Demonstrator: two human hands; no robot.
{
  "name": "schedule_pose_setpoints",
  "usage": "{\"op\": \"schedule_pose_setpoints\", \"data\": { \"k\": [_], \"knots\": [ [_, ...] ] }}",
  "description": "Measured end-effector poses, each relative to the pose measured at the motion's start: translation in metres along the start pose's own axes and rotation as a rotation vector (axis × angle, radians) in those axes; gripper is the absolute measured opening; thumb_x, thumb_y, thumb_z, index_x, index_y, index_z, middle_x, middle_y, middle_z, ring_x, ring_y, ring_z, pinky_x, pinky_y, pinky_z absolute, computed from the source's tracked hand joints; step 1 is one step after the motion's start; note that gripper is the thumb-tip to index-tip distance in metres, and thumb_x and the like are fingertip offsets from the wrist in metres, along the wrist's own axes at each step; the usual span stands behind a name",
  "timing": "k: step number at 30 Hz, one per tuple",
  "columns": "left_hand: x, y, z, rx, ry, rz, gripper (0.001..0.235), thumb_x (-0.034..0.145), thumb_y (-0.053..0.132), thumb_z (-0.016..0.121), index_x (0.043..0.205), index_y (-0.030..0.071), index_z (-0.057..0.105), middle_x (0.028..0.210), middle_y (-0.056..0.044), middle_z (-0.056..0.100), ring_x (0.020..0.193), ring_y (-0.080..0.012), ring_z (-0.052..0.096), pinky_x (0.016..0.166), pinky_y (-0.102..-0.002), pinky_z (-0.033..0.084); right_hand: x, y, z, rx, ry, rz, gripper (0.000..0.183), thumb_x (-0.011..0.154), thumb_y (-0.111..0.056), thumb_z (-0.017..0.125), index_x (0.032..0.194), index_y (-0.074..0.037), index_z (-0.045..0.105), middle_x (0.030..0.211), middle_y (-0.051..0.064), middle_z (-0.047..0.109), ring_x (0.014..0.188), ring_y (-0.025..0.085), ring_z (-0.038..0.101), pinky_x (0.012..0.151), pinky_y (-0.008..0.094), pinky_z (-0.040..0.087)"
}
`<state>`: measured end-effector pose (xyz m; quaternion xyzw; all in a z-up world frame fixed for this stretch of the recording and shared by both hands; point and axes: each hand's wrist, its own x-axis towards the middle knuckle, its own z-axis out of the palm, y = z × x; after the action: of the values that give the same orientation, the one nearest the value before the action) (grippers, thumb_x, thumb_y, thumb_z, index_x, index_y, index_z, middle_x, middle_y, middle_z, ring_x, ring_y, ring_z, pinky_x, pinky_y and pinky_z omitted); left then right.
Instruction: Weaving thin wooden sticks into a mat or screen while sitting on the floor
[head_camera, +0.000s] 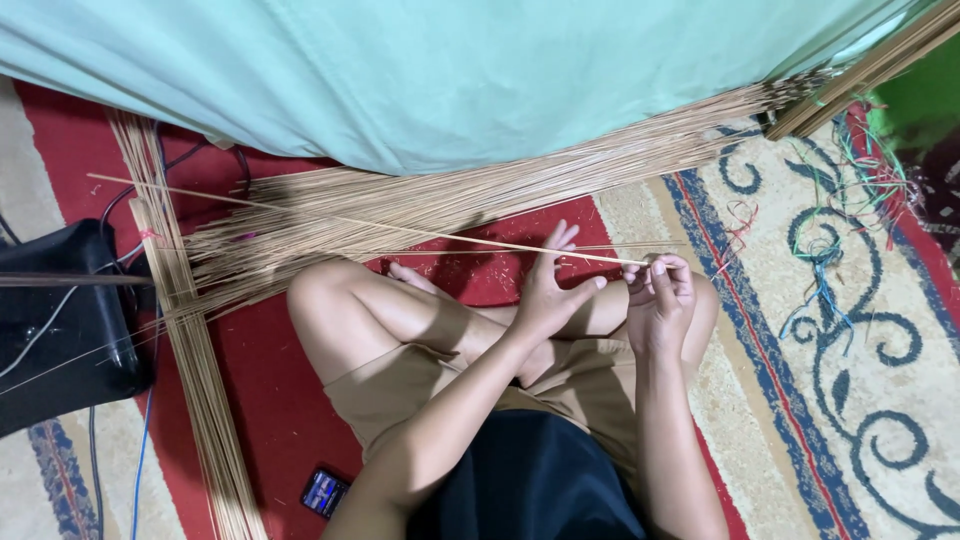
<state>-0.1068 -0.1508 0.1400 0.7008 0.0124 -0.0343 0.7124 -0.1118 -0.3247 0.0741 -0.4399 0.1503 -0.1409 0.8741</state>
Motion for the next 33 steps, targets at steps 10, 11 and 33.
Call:
{"op": "schedule_pose_setpoints", "data": {
  "k": [10, 11, 33],
  "knots": [
    [0.005, -0.016, 0.001, -0.06, 0.053, -0.006, 0.007, 0.088, 0.018, 0.08, 0.093, 0.022, 0.082, 0.074, 0.004, 0.076, 0.075, -0.0041, 0.07, 0.075, -0.02, 0.052, 0.0, -0.008, 0.004, -0.009, -0.006, 0.009, 0.013, 0.103, -0.013, 0.065, 0.113, -0.009, 0.058, 0.101, 0.007, 0.065, 0.088, 0.017, 0.075, 0.082, 0.024, 0.065],
    [0.003, -0.02, -0.001, -0.097, 0.075, 0.003, 0.007, 0.088, 0.016, 0.08, 0.094, 0.019, 0.082, 0.073, 0.001, 0.076, 0.074, -0.0045, 0.069, 0.074, -0.02, 0.052, 0.002, -0.006, 0.001, -0.006, -0.006, 0.01, 0.013, 0.103, -0.013, 0.064, 0.113, -0.009, 0.058, 0.102, 0.007, 0.065, 0.088, 0.018, 0.075, 0.081, 0.024, 0.065],
    [0.003, -0.074, -0.073, 0.442, 0.184, -0.153, 0.008, 0.084, 0.018, 0.081, 0.091, 0.02, 0.083, 0.08, -0.005, 0.078, 0.083, -0.0288, 0.075, 0.076, -0.04, 0.058, 0.015, -0.025, -0.021, 0.044, 0.046, 0.012, 0.009, 0.106, -0.017, 0.061, 0.113, -0.015, 0.057, 0.101, 0.002, 0.062, 0.09, 0.012, 0.074, 0.084, 0.019, 0.064]
  ]
}}
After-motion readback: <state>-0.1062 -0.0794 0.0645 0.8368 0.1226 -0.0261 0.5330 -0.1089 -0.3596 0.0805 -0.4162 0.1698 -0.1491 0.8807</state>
